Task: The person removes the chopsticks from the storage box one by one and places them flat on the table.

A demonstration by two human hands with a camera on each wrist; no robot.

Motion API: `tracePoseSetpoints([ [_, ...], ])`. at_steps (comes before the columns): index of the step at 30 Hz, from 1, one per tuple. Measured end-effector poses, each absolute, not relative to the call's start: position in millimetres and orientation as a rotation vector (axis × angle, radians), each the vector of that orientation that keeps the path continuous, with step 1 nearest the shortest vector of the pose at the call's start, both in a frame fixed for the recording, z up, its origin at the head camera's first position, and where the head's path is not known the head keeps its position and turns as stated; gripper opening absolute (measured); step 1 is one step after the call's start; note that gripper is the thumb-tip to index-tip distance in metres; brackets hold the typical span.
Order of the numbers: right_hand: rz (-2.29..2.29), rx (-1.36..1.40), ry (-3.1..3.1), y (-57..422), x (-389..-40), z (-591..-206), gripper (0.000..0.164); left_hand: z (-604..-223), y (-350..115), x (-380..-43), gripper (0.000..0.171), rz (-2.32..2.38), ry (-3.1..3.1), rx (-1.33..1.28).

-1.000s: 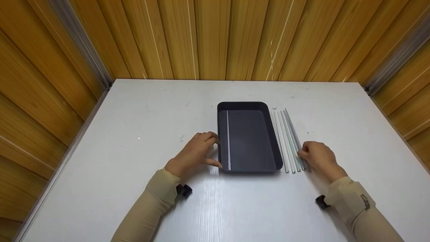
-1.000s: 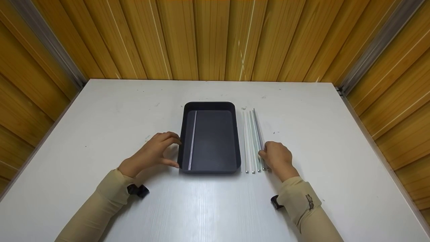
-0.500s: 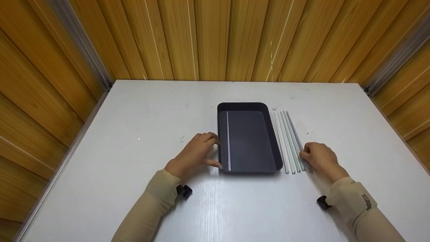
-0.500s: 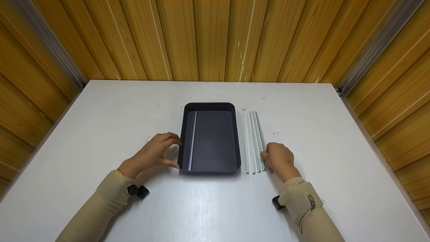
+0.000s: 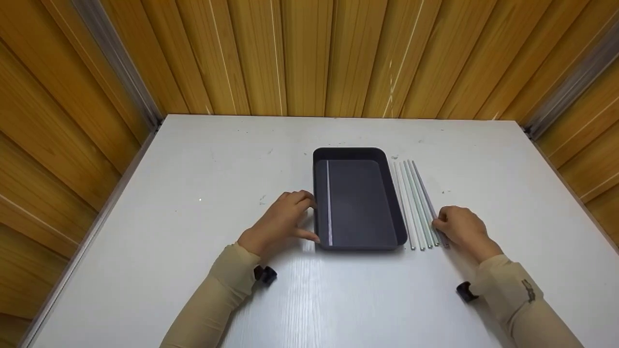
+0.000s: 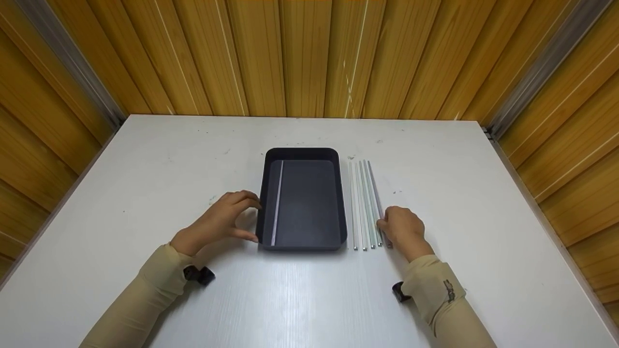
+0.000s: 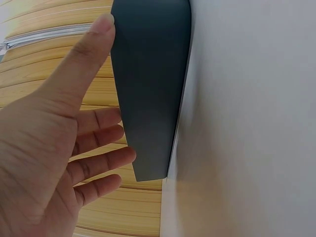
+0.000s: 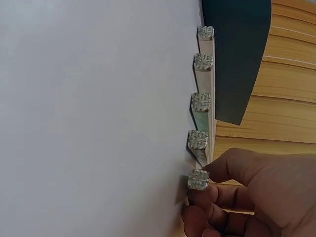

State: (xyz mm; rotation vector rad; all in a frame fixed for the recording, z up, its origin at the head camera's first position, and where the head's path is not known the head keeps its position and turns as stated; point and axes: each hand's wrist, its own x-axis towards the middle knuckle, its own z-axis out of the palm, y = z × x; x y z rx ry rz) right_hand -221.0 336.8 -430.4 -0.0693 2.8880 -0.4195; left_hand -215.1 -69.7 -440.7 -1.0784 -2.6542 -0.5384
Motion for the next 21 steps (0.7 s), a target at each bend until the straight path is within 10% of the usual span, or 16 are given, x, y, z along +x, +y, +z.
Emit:
tracePoseSetpoints([
  [21, -0.404, -0.091, 2.886, 338.6, -221.2, -428.9, 0.022, -439.7, -70.0, -215.6, 0.069, -0.550, -2.666, -1.085],
])
